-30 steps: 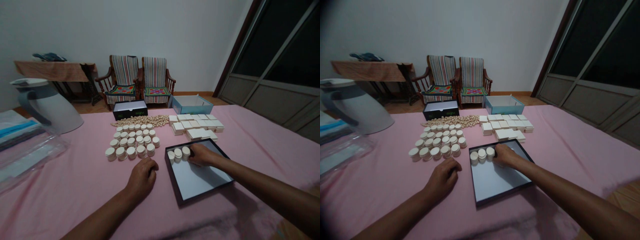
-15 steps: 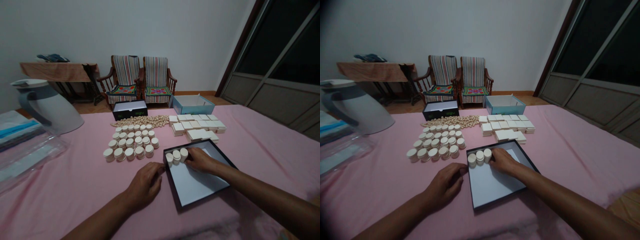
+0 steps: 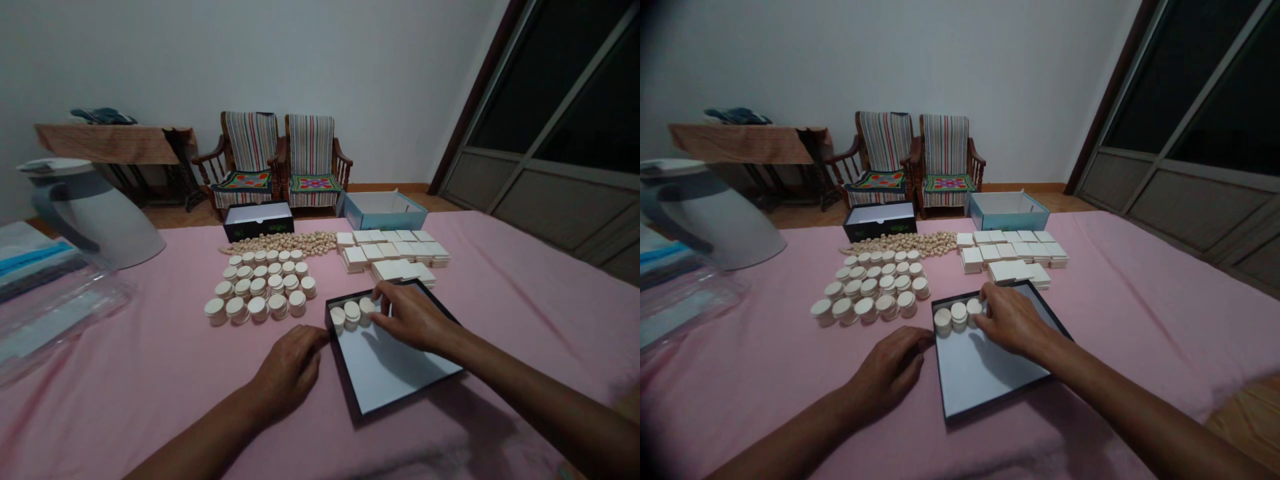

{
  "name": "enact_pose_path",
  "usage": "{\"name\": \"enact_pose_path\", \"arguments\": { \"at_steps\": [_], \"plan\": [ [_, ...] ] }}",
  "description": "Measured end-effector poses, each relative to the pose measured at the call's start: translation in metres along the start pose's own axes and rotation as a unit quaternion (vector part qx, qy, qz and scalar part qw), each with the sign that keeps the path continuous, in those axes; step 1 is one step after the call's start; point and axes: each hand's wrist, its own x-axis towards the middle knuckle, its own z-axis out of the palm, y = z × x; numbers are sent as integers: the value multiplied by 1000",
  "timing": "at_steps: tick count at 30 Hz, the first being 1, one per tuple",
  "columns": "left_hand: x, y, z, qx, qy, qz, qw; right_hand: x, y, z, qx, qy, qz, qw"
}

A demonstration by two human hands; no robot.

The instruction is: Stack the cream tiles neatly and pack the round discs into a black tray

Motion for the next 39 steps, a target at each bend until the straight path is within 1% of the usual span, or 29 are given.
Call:
{"name": "enact_pose_path", "arguments": {
  "at_steps": [4, 7, 12, 14, 17, 20, 23, 26, 30, 33, 36, 37, 39],
  "plan": [
    [0, 0, 0, 1, -5, 6, 1000, -1, -7, 10, -40, 4, 20, 999],
    [0, 0, 0, 1, -6, 13, 1000, 1, -6, 15, -45, 7, 29, 999],
    [-2, -3, 2, 4, -3, 9, 1000, 1, -6, 11, -29, 21, 26, 999],
    [-2, -3, 2, 1, -1, 11, 1000, 0, -9, 8, -12, 25, 13, 1000],
    [-2, -3, 2, -1, -2, 14, 1000, 0, -20, 8, 19, 17, -25, 999],
    [-2, -3, 2, -1, -2, 10, 1000, 3, -34, 14, 23, 2, -57, 998],
    [-2, -3, 2, -4, -1, 8, 1000, 7, -44, 20, 14, -1, -66, 998],
    [-2, -3, 2, -7, -3, 7, 1000, 8, -43, 18, 27, 6, -66, 997],
    [-2, -1, 1, -13, -5, 2, 1000, 3, -29, 5, 28, 32, -55, 998],
    [-4, 0, 1, -23, 8, -2, 1000, -4, -19, -2, -4, 6, -40, 999],
    [-7, 0, 3, -32, 21, 10, 999, -11, -15, -3, -57, -68, -38, 995],
    [-7, 0, 3, -34, 23, 11, 999, -14, -14, -1, -63, -96, -48, 992],
    [-7, 0, 3, -40, 24, 7, 999, -17, -14, 3, -42, -144, -90, 985]
  ]
}}
